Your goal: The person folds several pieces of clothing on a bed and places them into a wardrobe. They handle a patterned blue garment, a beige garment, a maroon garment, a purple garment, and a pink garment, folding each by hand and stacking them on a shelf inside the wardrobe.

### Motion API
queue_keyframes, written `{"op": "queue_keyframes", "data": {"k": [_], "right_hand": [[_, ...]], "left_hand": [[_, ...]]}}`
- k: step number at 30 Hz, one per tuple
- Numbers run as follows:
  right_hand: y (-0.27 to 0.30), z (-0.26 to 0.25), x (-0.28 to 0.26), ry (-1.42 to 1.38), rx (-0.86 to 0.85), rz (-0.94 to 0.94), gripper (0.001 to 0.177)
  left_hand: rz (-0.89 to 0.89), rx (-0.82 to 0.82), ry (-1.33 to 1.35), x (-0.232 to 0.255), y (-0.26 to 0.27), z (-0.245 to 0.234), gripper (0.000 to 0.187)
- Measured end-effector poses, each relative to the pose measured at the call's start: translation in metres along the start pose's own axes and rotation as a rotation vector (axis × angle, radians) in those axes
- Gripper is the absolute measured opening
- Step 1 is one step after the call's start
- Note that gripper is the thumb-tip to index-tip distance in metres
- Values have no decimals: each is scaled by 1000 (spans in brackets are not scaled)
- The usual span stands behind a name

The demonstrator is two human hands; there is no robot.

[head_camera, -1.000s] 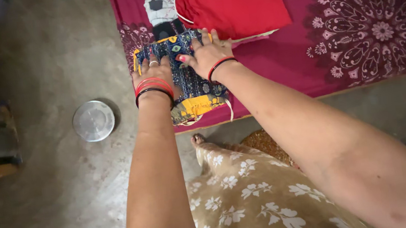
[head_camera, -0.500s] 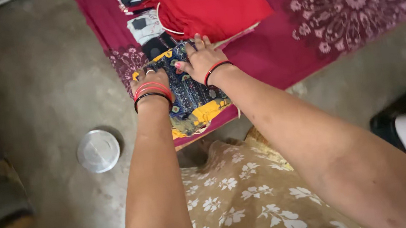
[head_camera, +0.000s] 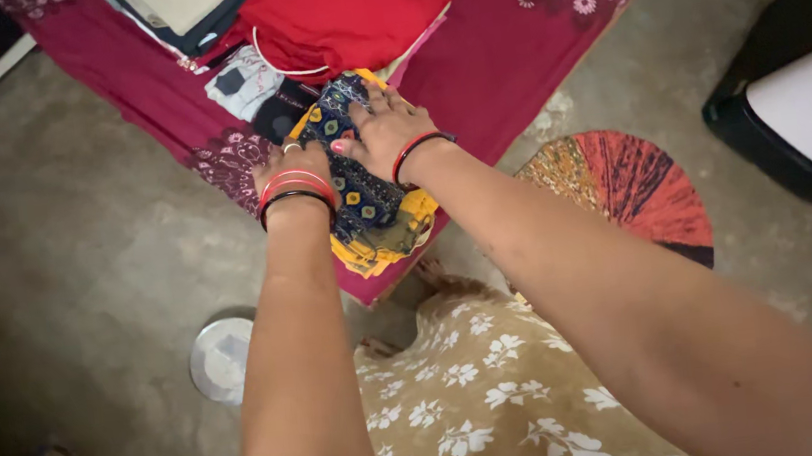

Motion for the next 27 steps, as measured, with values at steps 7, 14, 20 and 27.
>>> {"op": "queue_keyframes", "data": {"k": [7, 14, 20, 27], "right_hand": [[1, -2, 0, -36, 39, 62, 81], [-12, 3, 9, -69, -19, 144, 79], [-38, 2, 14, -92, -42, 183, 82], [-68, -7, 20, -92, -36, 159, 83]], "left_hand": [[80, 24, -34, -1, -6, -3, 85], [89, -13, -13, -5, -30, -1, 88], [115, 14, 5, -16, -60, -9, 91], [216, 168, 7, -10, -78, -30, 41]]}}
Point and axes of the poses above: each hand's wrist, its own y-axis away from the middle knuckle, its own z-axis out of the palm, x = y × z, the point moved 10 cm from there along -y, towards the middle knuckle, and after that the axes turned 1 degree about y, right-handed, at the moved point
